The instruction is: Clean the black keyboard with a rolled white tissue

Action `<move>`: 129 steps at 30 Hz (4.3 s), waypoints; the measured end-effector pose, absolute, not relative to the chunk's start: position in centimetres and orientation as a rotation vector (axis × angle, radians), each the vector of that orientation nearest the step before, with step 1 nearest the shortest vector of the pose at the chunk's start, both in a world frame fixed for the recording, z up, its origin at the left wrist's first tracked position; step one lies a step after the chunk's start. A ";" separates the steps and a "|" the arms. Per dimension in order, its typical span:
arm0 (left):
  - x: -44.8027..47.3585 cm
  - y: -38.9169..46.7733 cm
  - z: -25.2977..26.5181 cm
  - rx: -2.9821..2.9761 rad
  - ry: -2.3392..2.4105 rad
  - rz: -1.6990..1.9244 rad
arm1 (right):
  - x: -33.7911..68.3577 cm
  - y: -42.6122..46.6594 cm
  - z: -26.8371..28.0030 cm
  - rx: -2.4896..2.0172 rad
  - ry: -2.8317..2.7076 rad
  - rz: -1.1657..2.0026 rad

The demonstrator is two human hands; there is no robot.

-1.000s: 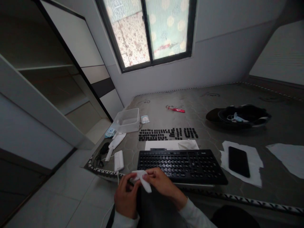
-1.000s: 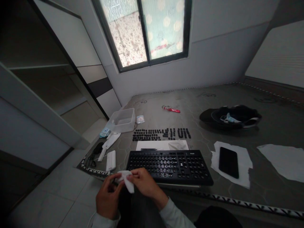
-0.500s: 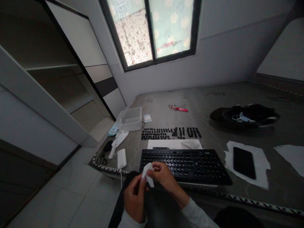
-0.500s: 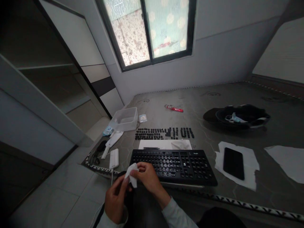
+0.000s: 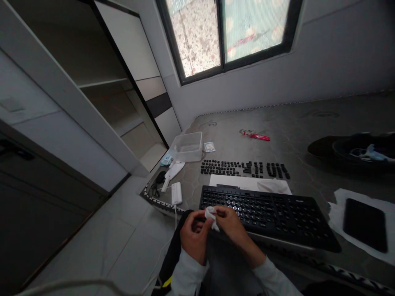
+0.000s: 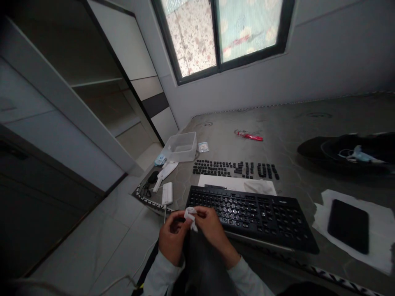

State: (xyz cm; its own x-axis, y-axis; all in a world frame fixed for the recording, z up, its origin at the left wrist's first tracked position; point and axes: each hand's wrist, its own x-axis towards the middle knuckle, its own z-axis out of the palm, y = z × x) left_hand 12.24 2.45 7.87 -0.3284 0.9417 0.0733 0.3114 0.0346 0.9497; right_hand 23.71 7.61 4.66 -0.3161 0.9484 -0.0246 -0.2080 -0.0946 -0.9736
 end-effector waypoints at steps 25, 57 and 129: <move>10.1 3.7 6.1 1.181 1.566 1.340 | 24.1 7.4 5.1 -0.833 -1.136 1.766; 9.4 2.9 7.7 1.804 1.677 1.408 | 23.4 6.8 5.3 -0.840 -1.145 1.686; 8.7 6.6 -1.5 1.618 1.678 1.166 | 41.2 14.3 2.1 -2.212 -1.519 0.698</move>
State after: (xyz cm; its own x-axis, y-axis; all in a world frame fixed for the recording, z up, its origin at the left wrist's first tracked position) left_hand 8.71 6.62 -1.52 -0.1433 0.9715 0.1888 0.5154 -0.0896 0.8523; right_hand 41.20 14.28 2.07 0.2972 0.9356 -0.1908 0.7542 -0.3526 -0.5540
